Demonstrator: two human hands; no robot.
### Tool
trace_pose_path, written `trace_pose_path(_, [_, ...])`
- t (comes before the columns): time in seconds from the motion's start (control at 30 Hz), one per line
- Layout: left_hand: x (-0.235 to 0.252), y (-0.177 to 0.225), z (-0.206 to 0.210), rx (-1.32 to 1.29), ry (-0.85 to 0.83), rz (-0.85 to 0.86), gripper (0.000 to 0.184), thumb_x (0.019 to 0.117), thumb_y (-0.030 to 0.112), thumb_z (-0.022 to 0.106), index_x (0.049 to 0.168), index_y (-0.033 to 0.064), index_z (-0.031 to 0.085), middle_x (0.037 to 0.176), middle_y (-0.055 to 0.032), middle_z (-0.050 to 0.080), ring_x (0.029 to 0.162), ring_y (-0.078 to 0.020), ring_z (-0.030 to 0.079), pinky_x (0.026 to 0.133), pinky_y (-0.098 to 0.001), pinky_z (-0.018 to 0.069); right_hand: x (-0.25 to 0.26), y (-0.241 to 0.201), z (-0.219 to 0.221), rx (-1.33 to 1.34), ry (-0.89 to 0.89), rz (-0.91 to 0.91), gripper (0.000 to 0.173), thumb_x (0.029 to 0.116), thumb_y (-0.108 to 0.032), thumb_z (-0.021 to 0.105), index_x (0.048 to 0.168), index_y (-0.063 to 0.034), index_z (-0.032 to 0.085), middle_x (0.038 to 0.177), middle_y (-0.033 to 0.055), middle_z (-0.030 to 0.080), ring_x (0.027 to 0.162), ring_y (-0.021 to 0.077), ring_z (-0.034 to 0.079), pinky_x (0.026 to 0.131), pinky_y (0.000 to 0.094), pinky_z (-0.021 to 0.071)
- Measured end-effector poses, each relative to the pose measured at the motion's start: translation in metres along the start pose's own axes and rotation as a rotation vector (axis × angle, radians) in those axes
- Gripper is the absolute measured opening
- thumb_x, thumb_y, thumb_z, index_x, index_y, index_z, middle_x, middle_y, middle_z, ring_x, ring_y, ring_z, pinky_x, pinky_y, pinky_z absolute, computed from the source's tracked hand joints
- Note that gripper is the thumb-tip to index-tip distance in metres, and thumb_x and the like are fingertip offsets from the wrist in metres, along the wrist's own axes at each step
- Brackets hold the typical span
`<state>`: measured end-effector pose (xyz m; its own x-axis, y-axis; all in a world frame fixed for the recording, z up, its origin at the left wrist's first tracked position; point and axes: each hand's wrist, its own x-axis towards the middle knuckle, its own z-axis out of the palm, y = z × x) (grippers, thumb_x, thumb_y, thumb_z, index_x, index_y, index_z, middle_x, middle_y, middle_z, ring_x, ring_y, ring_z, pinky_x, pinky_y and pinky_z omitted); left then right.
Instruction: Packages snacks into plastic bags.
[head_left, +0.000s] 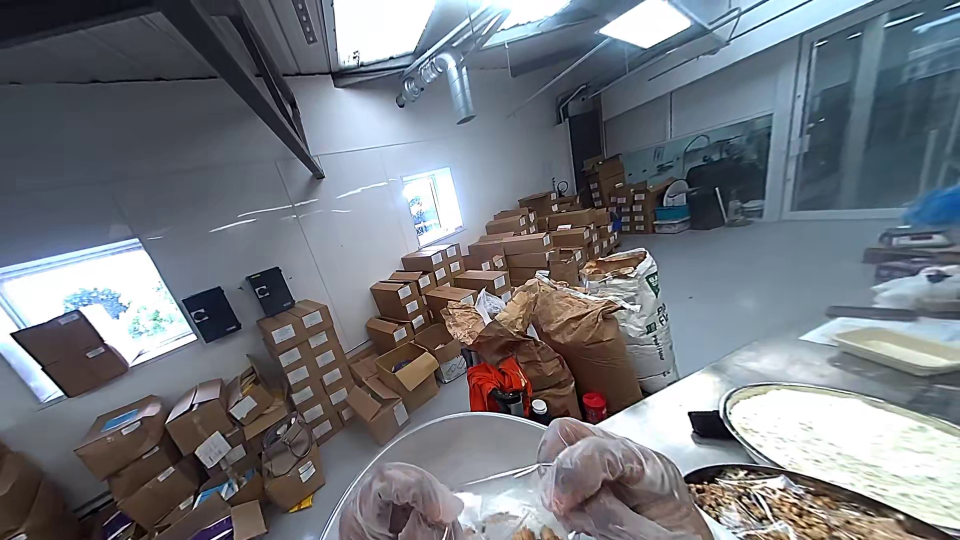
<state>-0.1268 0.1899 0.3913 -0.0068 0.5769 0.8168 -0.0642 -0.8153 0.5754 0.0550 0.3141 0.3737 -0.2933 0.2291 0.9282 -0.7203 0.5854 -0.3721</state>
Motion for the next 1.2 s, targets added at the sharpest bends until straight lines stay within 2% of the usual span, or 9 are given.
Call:
trace_pose_path(0.1, [-0.001,0.005,0.005,-0.033,-0.001,-0.019,0.019,0.1008,0.015,0.062,0.117,0.0188,0.071,0.104,0.0046,0.074,0.081,0.0012,0.070,0.067,-0.0130,0.0570,-0.002,-0.017,-0.001,-0.228,-0.008,-0.046,0.018,0.1049,-0.024,0.055,0.103,-0.0163,0.071,0.094,-0.0036,0.064,0.091,-0.0018,0.061,0.079,0.0111,0.0499])
trace_pose_path(0.23, [-0.002,0.002,0.007,-0.033,-0.019,0.012,0.017,0.1026,0.015,0.059,0.116,0.0165,0.070,0.104,0.0025,0.074,0.084,-0.0006,0.070,0.069,-0.0133,0.0566,-0.004,-0.033,0.003,-0.325,0.038,-0.058,0.034,0.1075,-0.038,0.048,0.103,-0.0140,0.072,0.092,-0.0016,0.065,0.088,0.0009,0.061,0.075,0.0138,0.0503])
trace_pose_path(0.33, [0.000,0.003,0.013,0.019,0.024,0.015,0.019,0.1034,0.022,0.058,0.118,0.0216,0.070,0.101,0.0059,0.072,0.078,0.0023,0.067,0.066,-0.0124,0.0549,-0.001,-0.033,0.011,-0.303,0.121,-0.002,0.017,0.0990,-0.033,0.069,0.099,-0.0159,0.070,0.093,-0.0060,0.066,0.084,-0.0033,0.063,0.069,0.0108,0.0529])
trace_pose_path(0.43, [0.001,0.001,0.014,0.125,0.064,-0.025,0.031,0.1043,0.034,0.055,0.134,0.0277,0.058,0.102,0.0074,0.071,0.079,0.0012,0.065,0.065,-0.0138,0.0522,0.000,-0.027,0.018,-0.278,0.201,0.036,0.010,0.0920,-0.017,0.077,0.097,-0.0145,0.070,0.091,-0.0057,0.069,0.081,-0.0011,0.066,0.069,0.0138,0.0568])
trace_pose_path(0.53, [-0.002,-0.006,0.015,0.126,0.139,-0.101,0.046,0.1026,0.046,0.053,0.139,0.0169,0.047,0.104,0.0049,0.070,0.085,-0.0037,0.066,0.073,-0.0198,0.0543,0.002,-0.020,0.019,-0.236,0.236,0.049,0.012,0.0910,-0.013,0.077,0.100,-0.0179,0.071,0.094,-0.0070,0.070,0.084,-0.0003,0.067,0.073,0.0154,0.0586])
trace_pose_path(0.63, [-0.005,-0.014,0.014,0.014,0.210,-0.142,0.053,0.1010,0.052,0.052,0.135,0.0108,0.054,0.106,-0.0007,0.073,0.093,-0.0109,0.070,0.080,-0.0257,0.0583,0.002,-0.011,0.019,-0.202,0.253,0.052,0.013,0.0911,-0.012,0.077,0.102,-0.0182,0.072,0.096,-0.0061,0.070,0.086,0.0012,0.068,0.074,0.0167,0.0597])
trace_pose_path(0.77, [-0.005,-0.017,0.019,0.007,0.191,-0.220,0.080,0.0960,0.071,0.041,0.134,0.0032,0.056,0.118,-0.0094,0.073,0.108,-0.0202,0.070,0.092,-0.0368,0.0571,0.002,-0.005,0.020,-0.160,0.266,0.081,0.014,0.0904,-0.011,0.077,0.101,-0.0178,0.071,0.097,-0.0049,0.071,0.087,0.0035,0.069,0.075,0.0192,0.0610])
trace_pose_path(1.03, [-0.004,-0.015,0.035,-0.038,0.311,-0.274,0.056,0.1055,0.049,0.045,0.124,-0.0015,0.061,0.109,-0.0082,0.076,0.102,-0.0170,0.074,0.096,-0.0344,0.0580,0.002,0.011,0.019,-0.161,0.232,0.031,0.016,0.0891,-0.012,0.078,0.102,-0.0182,0.072,0.099,-0.0037,0.070,0.092,0.0047,0.070,0.077,0.0192,0.0608])
trace_pose_path(1.2, [-0.003,-0.017,0.041,0.013,0.399,-0.283,0.034,0.1104,0.016,0.036,0.116,-0.0020,0.065,0.102,-0.0071,0.077,0.093,-0.0139,0.075,0.090,-0.0311,0.0603,0.001,0.016,0.017,-0.222,0.222,-0.004,0.015,0.0884,-0.014,0.079,0.101,-0.0186,0.072,0.096,-0.0042,0.069,0.094,0.0038,0.068,0.080,0.0171,0.0587])
